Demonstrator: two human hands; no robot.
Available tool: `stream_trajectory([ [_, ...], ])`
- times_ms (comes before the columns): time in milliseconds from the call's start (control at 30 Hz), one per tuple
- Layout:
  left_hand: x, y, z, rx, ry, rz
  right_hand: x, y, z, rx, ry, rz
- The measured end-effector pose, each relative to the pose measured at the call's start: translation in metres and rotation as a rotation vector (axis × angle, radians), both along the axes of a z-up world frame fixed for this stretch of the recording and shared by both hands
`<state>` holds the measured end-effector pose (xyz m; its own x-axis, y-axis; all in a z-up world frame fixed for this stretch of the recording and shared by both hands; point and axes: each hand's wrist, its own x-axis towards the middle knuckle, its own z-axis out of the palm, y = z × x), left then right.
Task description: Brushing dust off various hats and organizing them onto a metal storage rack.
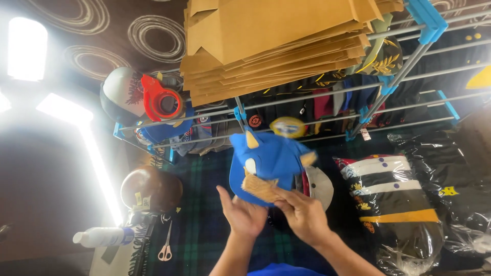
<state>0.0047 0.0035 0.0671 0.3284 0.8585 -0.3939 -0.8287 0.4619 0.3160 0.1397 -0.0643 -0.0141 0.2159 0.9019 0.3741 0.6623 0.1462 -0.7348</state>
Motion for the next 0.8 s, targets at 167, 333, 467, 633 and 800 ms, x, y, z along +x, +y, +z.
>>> stream_trajectory([
  [167, -0.007, -0.005, -0.059, 0.266, -0.171, -0.133, -0.006, 0.003, 0.014, -0.063, -0.053, 0.107],
  [333, -0.028, 0.01, -0.049, 0.249, -0.267, -0.147, 0.049, -0.001, -0.05, 0.215, -0.101, 0.158],
  [467, -0.032, 0.011, -0.037, 0.039, -0.001, -0.004, 0.073, -0.009, -0.081, -0.048, -0.143, -0.077],
  [633, -0.013, 0.003, -0.012, -0.045, 0.062, 0.002, 0.031, -0.01, -0.016, 0.186, 0.061, 0.103],
  [800, -0.015, 0.002, 0.0, -0.085, 0.132, 0.025, 0.051, -0.001, -0.052, 0.24, -0.221, 0.115],
])
